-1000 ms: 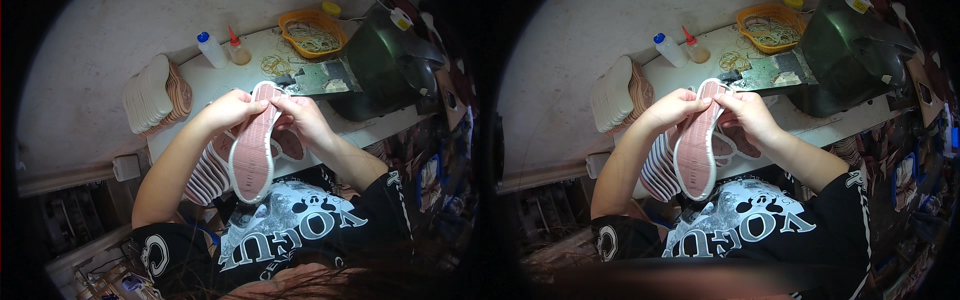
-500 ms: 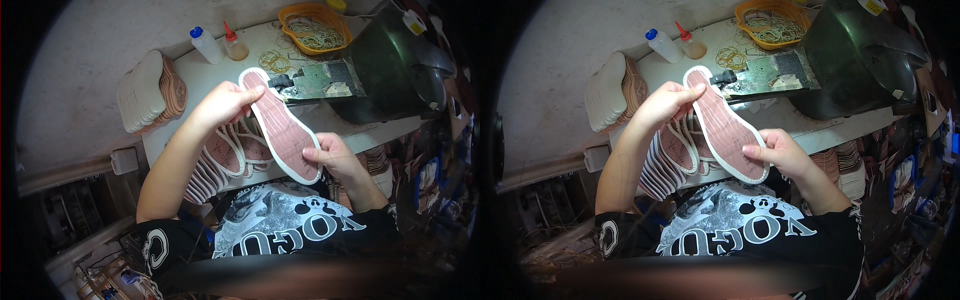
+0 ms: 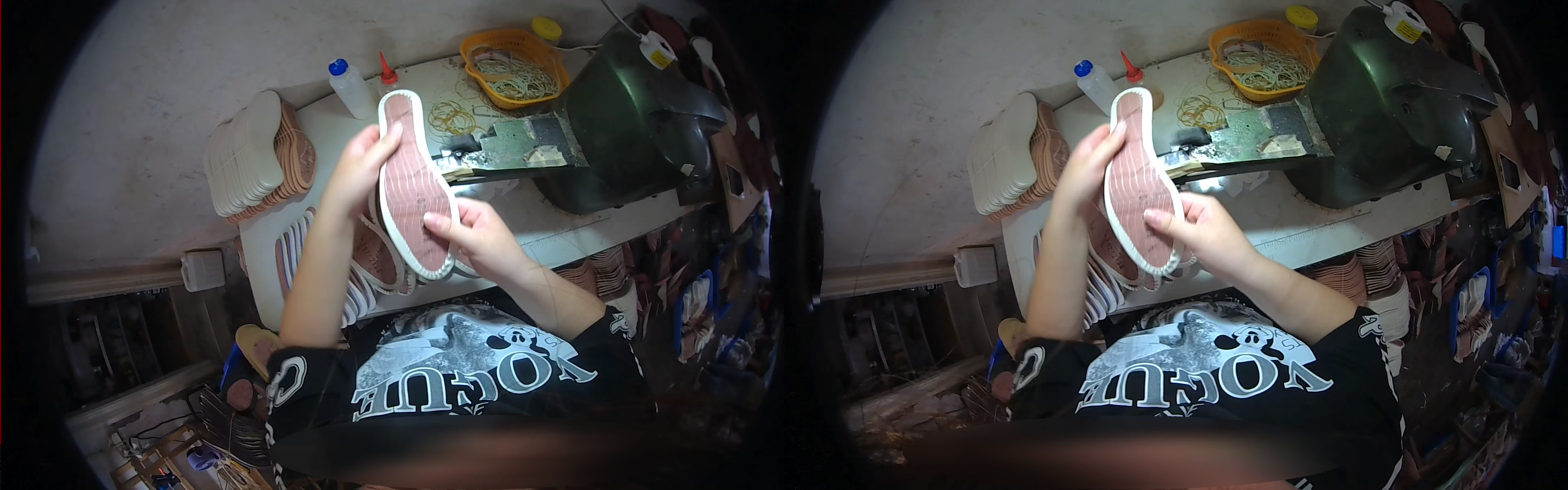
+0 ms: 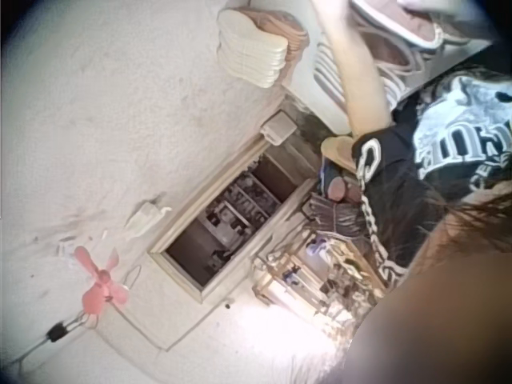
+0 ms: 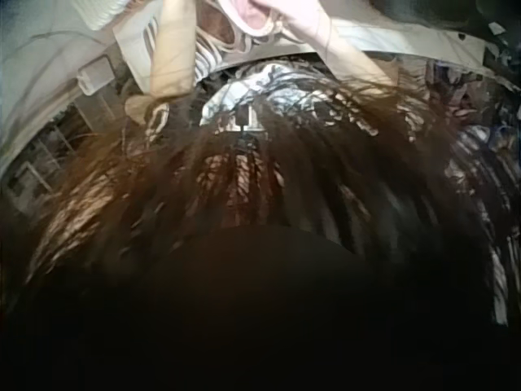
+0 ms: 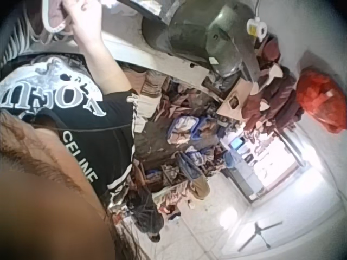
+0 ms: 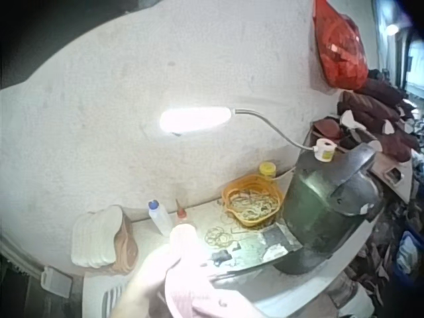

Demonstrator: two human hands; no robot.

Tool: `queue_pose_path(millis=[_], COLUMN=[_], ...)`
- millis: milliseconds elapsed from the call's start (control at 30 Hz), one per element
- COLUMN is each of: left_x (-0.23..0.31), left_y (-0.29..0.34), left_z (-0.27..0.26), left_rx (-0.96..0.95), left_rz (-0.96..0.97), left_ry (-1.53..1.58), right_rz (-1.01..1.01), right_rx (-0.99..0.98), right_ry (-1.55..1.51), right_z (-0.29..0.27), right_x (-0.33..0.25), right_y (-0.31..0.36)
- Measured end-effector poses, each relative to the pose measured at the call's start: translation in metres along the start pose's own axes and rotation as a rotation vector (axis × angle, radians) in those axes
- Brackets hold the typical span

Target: Inspecting and sorting various shoe insoles and soles on a workbench in a footwear factory.

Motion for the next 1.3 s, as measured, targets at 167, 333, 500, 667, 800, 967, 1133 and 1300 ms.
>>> queue_pose_path(millis=[167,333,500,667,800,967,1133,1300], left_x=[-0.005,-0.014,-0.026,-0.033,-0.048,-0.040,-0.021,-0.017], left_y=[0.085,0.107,0.124,0.130,0.130,0.147,0.165,0.170], left_z=[0.012,0.001,-0.012,-0.004,-0.010,-0.003,-0.002,-0.007], left_rx=[-0.124,0.041,0.081,0.050,0.048,0.237,0.429,0.528], left_rz=[0.082,0.086,0.138,0.319,0.511,0.497,0.450,0.425], left_ry=[0.744,0.933,1.045,0.994,0.945,0.845,0.615,0.481], right_rz=[0.109,0.228,0.115,0.125,0.236,0.367,0.453,0.475], right_rx=[-0.208,-0.371,-0.376,-0.283,-0.287,-0.473,-0.576,-0.475], right_ry=[-0.141,-0.170,0.043,0.128,0.047,-0.177,-0.319,-0.341], right_z=[0.024,0.026,0.051,0.055,0.053,0.056,0.060,0.068], right_x=[-0.001,0.016,0.024,0.045,0.062,0.067,0.071,0.074], right_y=[0.005,0.008,0.031,0.037,0.036,0.034,0.035,0.034])
Point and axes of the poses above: each hand's wrist, its own y-axis away from the middle knuckle, its own z-axis out of the palm, x = y × z, the point moved 1 cm from there along -y, towards the middle knuckle, and after that the axes turned 10 degrees about z, right-handed, at the moved point
